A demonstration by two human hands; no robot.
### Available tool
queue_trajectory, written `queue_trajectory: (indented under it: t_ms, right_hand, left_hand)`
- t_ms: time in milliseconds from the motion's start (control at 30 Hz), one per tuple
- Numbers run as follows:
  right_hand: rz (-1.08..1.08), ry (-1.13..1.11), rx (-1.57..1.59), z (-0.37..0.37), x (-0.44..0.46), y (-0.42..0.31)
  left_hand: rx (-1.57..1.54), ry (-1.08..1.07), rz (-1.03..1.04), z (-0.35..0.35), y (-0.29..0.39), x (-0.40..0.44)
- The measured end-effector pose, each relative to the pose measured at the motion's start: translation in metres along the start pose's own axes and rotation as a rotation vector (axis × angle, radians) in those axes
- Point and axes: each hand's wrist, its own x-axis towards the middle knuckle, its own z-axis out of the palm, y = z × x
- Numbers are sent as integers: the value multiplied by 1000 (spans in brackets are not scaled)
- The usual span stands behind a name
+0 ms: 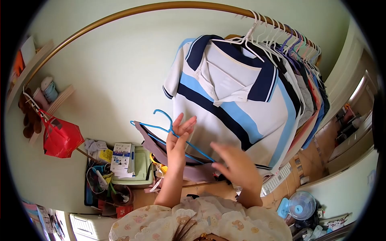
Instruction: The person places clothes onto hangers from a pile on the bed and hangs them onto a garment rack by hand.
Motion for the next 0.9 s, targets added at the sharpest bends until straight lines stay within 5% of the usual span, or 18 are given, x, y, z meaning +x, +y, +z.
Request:
queue_trajectory:
  t_ms: [100,133,233,333,433,900]
  right_hand:
    - [337,-377,6,14,-3,-2]
    - [138,-144,-60,26,-9,4]
    - [25,-61,-24,29,-6,7]
    - [215,-136,16,24,-6,-2]
    - [238,31,67,25,-2,-3]
    - [72,608,-58,-21,20,17]
  left_hand:
    - [33,-44,14,3,3,2]
    - [44,-71,19,4,3,0]
    - [54,-114,22,10,2,-2]
    - [63,-139,30,12,2,-1]
    - [72,-131,48,9,4,1]
    - [55,-312,35,2,13,-7]
